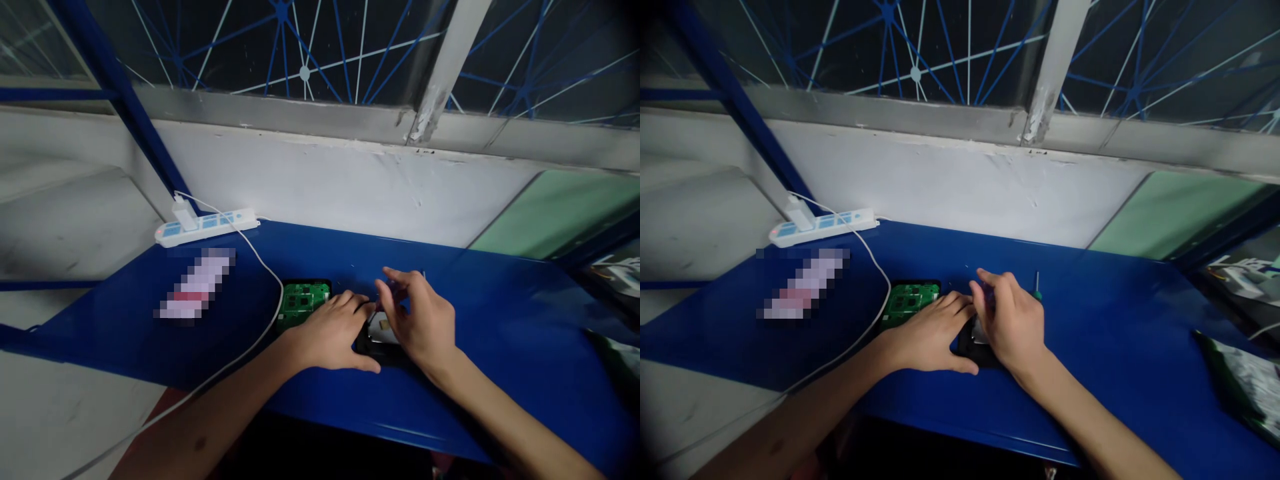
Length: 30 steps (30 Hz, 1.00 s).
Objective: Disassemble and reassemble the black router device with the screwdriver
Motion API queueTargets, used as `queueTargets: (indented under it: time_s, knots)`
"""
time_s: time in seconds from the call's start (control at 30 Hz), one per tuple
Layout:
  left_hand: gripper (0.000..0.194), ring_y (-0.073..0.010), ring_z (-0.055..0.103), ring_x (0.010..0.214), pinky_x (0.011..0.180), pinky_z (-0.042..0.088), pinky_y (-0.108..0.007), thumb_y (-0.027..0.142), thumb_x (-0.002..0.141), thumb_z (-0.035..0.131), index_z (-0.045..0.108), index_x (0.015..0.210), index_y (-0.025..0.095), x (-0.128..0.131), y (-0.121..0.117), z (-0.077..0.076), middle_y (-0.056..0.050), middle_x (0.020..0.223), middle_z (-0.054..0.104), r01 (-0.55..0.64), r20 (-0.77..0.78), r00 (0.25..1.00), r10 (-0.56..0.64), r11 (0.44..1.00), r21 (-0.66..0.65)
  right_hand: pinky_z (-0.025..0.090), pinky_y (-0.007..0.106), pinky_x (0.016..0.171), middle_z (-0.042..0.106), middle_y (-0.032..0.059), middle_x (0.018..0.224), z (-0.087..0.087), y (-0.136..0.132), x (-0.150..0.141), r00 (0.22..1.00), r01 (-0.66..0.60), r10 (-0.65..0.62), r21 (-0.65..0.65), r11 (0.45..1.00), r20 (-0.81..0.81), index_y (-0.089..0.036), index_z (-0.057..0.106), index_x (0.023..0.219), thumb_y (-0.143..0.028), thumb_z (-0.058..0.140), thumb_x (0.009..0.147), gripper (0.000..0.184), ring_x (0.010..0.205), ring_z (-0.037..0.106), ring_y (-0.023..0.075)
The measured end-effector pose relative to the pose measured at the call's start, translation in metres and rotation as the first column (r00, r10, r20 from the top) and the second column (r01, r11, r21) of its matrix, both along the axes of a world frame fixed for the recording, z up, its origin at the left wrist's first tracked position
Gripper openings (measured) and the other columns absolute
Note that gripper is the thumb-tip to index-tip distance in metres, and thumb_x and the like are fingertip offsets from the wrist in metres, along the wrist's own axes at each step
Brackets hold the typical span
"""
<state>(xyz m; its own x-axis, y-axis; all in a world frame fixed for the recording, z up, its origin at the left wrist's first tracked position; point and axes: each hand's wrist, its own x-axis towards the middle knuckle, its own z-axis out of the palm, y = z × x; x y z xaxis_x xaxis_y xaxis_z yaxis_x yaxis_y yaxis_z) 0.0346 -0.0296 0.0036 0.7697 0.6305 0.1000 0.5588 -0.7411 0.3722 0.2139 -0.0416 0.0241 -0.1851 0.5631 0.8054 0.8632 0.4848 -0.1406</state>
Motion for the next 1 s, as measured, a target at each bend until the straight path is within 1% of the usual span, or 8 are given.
queueTargets:
  time_s: [0.1,0.23,0.37,0.5,0.6,0.77,0.9,1.0]
  knots:
    - [0.087,-0.0371,0.049,0.129,0.109,0.043,-0.05,0.064,0.074,0.08,0.049,0.137,0.012,0.0,0.0,0.0,-0.017,0.143,0.052,-0.003,0.002,1.0,0.003,1.0,-0.007,0.048,0.024,0.051,0.071,0.0021,0.078,0.0,0.0,-0.001,0.998,0.042,-0.044,0.032,0.999,0.045,-0.017,0.062,0.108,-0.03,0.061,0.099,0.016,0.056,0.066,0.0119]
    - [0.089,-0.037,0.049,0.128,0.11,0.042,-0.051,0.064,0.072,0.082,0.048,0.139,0.015,-0.001,0.001,-0.001,-0.016,0.142,0.053,-0.008,0.019,1.0,0.008,1.0,-0.015,0.052,0.026,0.057,0.071,0.0044,0.084,-0.005,0.001,0.002,0.999,0.006,-0.007,0.008,1.0,0.031,-0.017,0.06,0.114,-0.03,0.059,0.099,0.02,0.065,0.07,0.0145]
    - [0.089,-0.0366,0.05,0.127,0.11,0.042,-0.051,0.062,0.071,0.083,0.048,0.139,0.017,-0.001,0.001,-0.001,-0.014,0.141,0.054,-0.009,0.027,1.0,0.009,1.0,-0.01,0.056,0.029,0.063,0.068,0.0062,0.091,-0.01,0.002,0.007,0.99,-0.137,0.138,-0.116,0.984,-0.002,-0.017,0.052,0.132,-0.03,0.054,0.101,0.034,0.073,0.069,0.0169]
    - [0.09,-0.0366,0.049,0.129,0.108,0.044,-0.051,0.066,0.072,0.08,0.047,0.141,0.017,-0.001,0.001,-0.001,-0.015,0.141,0.054,-0.019,0.024,1.0,0.02,1.0,-0.021,0.057,0.034,0.077,0.065,0.006,0.097,-0.007,0.009,0.018,0.953,-0.272,0.238,-0.18,0.945,-0.188,-0.023,0.049,0.138,-0.024,0.053,0.101,0.038,0.083,0.068,0.0181]
    - [0.095,-0.0364,0.046,0.133,0.111,0.041,-0.051,0.068,0.074,0.077,0.043,0.146,0.018,-0.001,0.001,-0.001,-0.015,0.145,0.051,-0.022,0.023,0.999,0.023,0.999,-0.041,0.056,0.038,0.079,0.061,0.0042,0.094,0.001,0.025,0.038,0.935,-0.186,0.118,-0.18,0.966,-0.334,-0.025,0.052,0.137,-0.027,0.052,0.1,0.037,0.078,0.065,0.0178]
    - [0.096,-0.0365,0.044,0.135,0.113,0.038,-0.05,0.071,0.074,0.075,0.041,0.149,0.021,-0.002,0.001,-0.002,-0.013,0.148,0.049,-0.027,0.015,1.0,0.028,0.997,-0.067,0.055,0.039,0.077,0.06,0.0041,0.089,0.002,0.063,0.081,0.956,-0.01,-0.102,-0.378,0.926,-0.274,-0.022,0.063,0.13,-0.034,0.056,0.096,0.037,0.062,0.061,0.0151]
    - [0.098,-0.0368,0.043,0.136,0.113,0.038,-0.051,0.072,0.074,0.074,0.041,0.149,0.019,-0.003,0.001,-0.002,-0.014,0.149,0.048,-0.024,0.01,1.0,0.025,0.997,-0.077,0.055,0.038,0.071,0.062,0.0075,0.1,-0.017,0.085,0.098,0.956,-0.023,-0.127,-0.498,0.867,-0.266,-0.02,0.06,0.131,-0.04,0.054,0.094,0.043,0.06,0.063,0.0155]
    - [0.099,-0.0362,0.043,0.136,0.114,0.038,-0.051,0.071,0.074,0.076,0.041,0.149,0.018,-0.002,0.001,-0.002,-0.014,0.149,0.048,-0.03,0.012,0.999,0.031,0.996,-0.088,0.055,0.037,0.071,0.065,0.0078,0.096,-0.03,0.095,0.097,0.983,-0.009,-0.094,-0.55,0.835,-0.159,-0.017,0.056,0.134,-0.039,0.055,0.093,0.047,0.07,0.065,0.0193]
